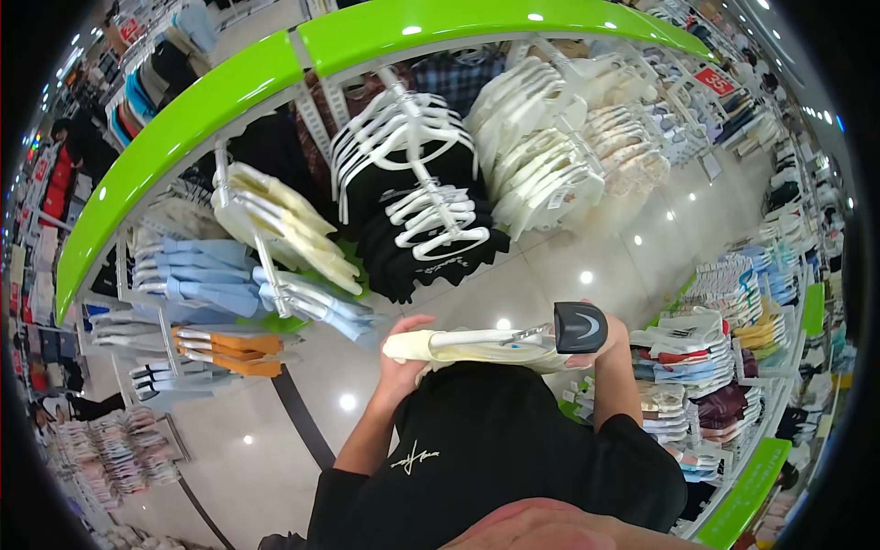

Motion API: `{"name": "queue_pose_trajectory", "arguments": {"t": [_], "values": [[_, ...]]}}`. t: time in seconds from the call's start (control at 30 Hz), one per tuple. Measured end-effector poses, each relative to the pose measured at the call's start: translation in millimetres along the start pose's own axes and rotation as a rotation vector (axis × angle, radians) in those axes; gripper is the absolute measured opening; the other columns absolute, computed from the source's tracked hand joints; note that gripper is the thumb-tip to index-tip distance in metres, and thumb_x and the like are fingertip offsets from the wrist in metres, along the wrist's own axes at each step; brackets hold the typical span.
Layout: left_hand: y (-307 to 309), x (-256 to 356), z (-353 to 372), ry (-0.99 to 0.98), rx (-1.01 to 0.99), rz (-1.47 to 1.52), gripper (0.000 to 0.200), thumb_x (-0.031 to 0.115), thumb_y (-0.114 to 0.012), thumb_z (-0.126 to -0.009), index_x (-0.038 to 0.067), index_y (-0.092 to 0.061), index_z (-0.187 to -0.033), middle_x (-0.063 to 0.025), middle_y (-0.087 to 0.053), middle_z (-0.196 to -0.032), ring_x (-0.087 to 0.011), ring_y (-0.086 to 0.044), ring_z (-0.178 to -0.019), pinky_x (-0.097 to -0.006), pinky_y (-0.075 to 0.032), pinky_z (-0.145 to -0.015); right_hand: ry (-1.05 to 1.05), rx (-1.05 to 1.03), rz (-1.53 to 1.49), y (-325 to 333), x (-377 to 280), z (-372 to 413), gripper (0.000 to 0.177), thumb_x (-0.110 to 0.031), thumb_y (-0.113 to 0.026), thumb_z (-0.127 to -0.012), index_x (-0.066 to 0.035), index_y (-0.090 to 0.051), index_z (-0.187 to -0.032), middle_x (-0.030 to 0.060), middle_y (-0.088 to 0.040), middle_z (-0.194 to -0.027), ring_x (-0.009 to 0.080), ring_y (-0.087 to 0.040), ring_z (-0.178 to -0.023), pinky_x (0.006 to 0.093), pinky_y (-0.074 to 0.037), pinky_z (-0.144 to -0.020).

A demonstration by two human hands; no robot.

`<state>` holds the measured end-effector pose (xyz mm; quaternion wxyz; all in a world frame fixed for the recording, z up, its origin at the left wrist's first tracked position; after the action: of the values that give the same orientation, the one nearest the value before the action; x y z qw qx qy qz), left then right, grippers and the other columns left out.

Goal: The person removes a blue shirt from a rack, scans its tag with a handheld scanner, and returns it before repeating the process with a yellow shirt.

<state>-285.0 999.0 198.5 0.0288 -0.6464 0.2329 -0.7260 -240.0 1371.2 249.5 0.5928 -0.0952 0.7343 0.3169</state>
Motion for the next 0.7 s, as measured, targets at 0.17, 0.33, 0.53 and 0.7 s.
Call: {"name": "queue_pose_trajectory", "arguments": {"t": [0.17, 0.33, 0.53, 0.7], "values": [[-70.7, -0.8, 3.7, 0.054, -0.174, 0.429, 0.068, 0.036, -0.08, -0.088, -0.006, -0.057, -0.136, -0.0127, -0.074, -0.112, -0.0202, -0.074, -0.1, -0.0341, -0.059, -0.095, -0.172, -0.005, -0.207, 35.1, 18.7, 52.9, 0.066, -0.008, -0.097, -0.058, 0.0, -0.069, -0.118, 0.0024, -0.073, -0.103, 0.0088, -0.057, -0.091, 0.0302, -0.053, -0.085], [-95.4, -39.3, 8.7, 0.134, -0.09, 0.105, 0.043, 0.02, -0.083, -0.089, -0.005, -0.069, -0.121, -0.0091, -0.075, -0.106, -0.0148, -0.072, -0.093, -0.029, -0.059, -0.081, -0.224, -0.02, -0.232, 73.3, 17.3, 80.9, 0.052, -0.01, -0.094, -0.064, -0.001, -0.068, -0.108, 0.0027, -0.073, -0.095, 0.0081, -0.057, -0.084, 0.0291, -0.053, -0.077], [-161.5, -29.7, 10.5, 0.195, -0.085, -0.458, 0.027, 0.009, -0.09, -0.083, -0.002, -0.076, -0.104, -0.0013, -0.073, -0.089, -0.0072, -0.064, -0.08, -0.0243, -0.052, -0.07, -0.299, -0.156, -0.274, 104.3, 28.5, 104.8, 0.034, -0.012, -0.091, -0.074, -0.001, -0.068, -0.098, 0.0021, -0.073, -0.086, 0.0084, -0.057, -0.074, 0.0275, -0.052, -0.067], [-194.0, -28.5, 8.5, 0.176, 0.025, -0.675, 0.025, 0.014, -0.088, -0.087, -0.001, -0.076, -0.103, -0.0004, -0.072, -0.085, -0.006, -0.061, -0.075, -0.0245, -0.05, -0.066, -0.232, 0.109, -0.135, 120.2, 30.3, 104.6, 0.039, -0.015, -0.091, -0.079, 0.001, -0.07, -0.107, 0.0043, -0.074, -0.091, 0.0104, -0.059, -0.081, 0.0301, -0.054, -0.078]]}}
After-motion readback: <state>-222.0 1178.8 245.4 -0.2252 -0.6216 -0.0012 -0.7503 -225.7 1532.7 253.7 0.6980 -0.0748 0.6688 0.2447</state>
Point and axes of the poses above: each hand's wrist, its own z-axis away from the middle knuckle, its own y-axis out of the back of the hand, x = y × z, the point moved 4 cm from there along -z, towards the middle knuckle
